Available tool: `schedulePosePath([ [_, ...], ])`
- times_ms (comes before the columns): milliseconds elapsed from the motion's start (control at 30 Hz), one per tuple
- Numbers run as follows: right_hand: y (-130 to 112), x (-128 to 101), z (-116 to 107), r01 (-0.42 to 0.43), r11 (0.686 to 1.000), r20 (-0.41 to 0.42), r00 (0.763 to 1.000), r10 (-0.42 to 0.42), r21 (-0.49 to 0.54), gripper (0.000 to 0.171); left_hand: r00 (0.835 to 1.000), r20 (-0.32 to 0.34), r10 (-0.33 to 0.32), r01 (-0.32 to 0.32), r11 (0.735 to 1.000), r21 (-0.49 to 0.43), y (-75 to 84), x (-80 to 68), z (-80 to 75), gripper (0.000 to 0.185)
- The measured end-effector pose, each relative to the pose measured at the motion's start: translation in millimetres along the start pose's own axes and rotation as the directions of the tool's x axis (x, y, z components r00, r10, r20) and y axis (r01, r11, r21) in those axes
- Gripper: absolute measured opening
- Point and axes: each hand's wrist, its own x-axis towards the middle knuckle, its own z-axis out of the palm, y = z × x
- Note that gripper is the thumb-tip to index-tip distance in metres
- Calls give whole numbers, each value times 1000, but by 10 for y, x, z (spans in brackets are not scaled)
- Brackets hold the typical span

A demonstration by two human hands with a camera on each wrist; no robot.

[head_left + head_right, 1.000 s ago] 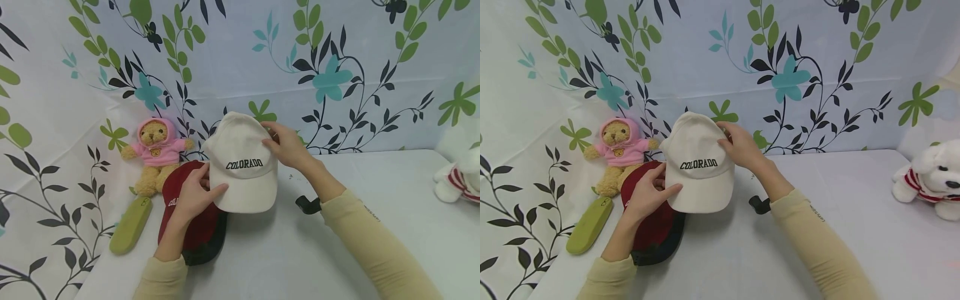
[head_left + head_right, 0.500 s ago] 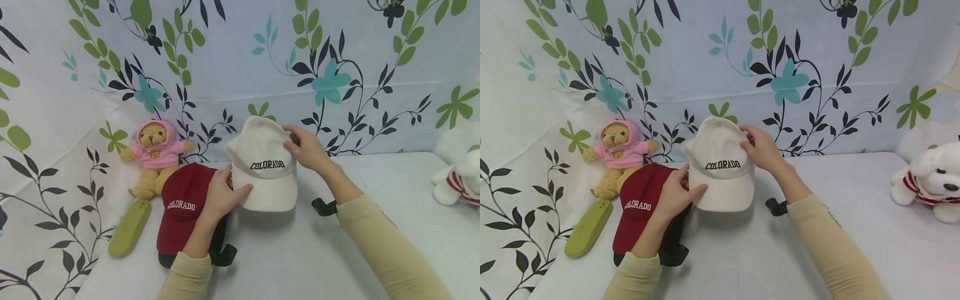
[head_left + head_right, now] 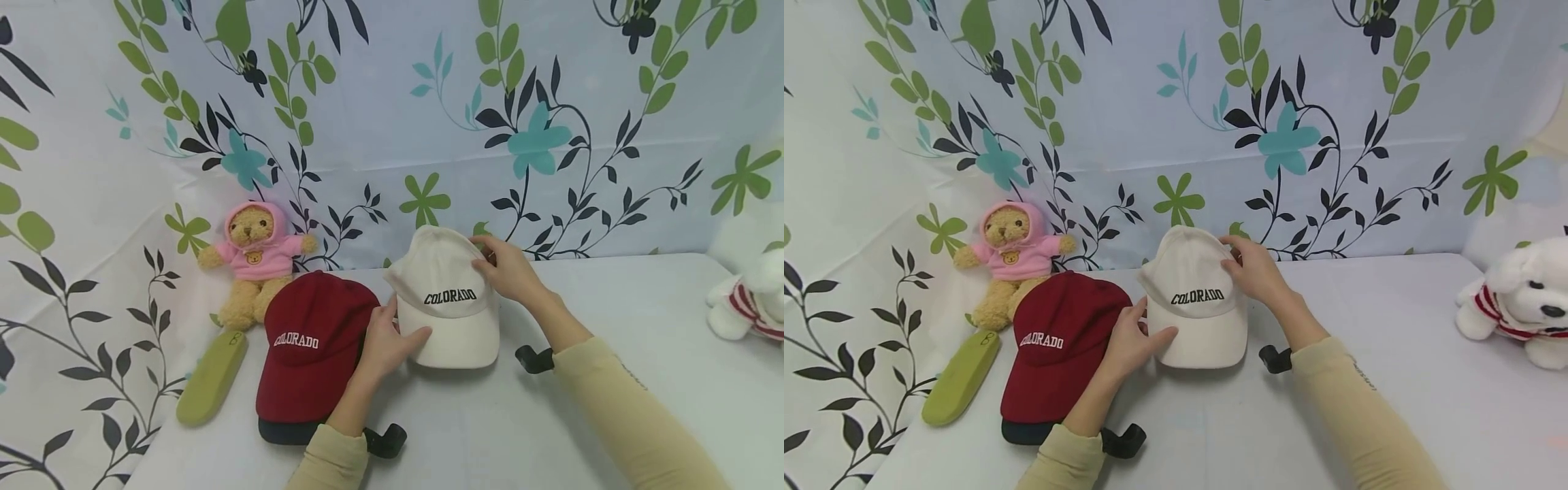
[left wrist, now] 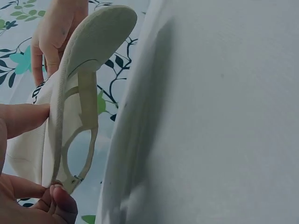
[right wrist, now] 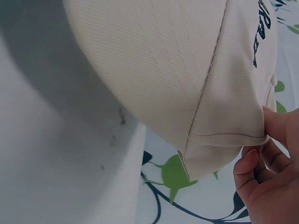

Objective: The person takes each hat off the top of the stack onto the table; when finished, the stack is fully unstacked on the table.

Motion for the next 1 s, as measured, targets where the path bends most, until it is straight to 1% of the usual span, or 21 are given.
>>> schedulePosePath([
  [67,39,-20,45,-11,1000,15,1000,11,-1,43,1000,17,-16,16,1000,16,-35,-20,13,75],
  [167,92,-51,102,-27,1000,34,999,27,1,43,999,36,-15,13,999,51,-73,-43,23,77],
  [267,140,-77,154,-42,999,56,998,42,4,42,997,70,-29,23,996,82,-109,-61,32,77],
  [400,170,-95,207,-54,999,65,996,54,2,40,992,114,-56,46,995,90,-138,-87,38,76],
  [533,177,-118,228,-65,998,70,995,65,-3,39,986,145,-78,63,992,107,-145,-123,36,84],
  [667,184,-141,231,-47,999,75,996,47,-3,39,981,167,-98,76,988,134,-137,-156,19,87],
  [767,168,-151,216,-18,1000,65,998,18,4,40,981,169,-94,69,987,147,-112,-166,-12,87],
  [900,132,-178,190,-11,1000,69,998,12,-8,48,981,182,-74,43,985,169,-70,-162,-65,86],
  [1000,95,-219,173,-36,999,94,995,38,-21,60,979,188,-74,44,987,157,-50,-161,-96,85],
])
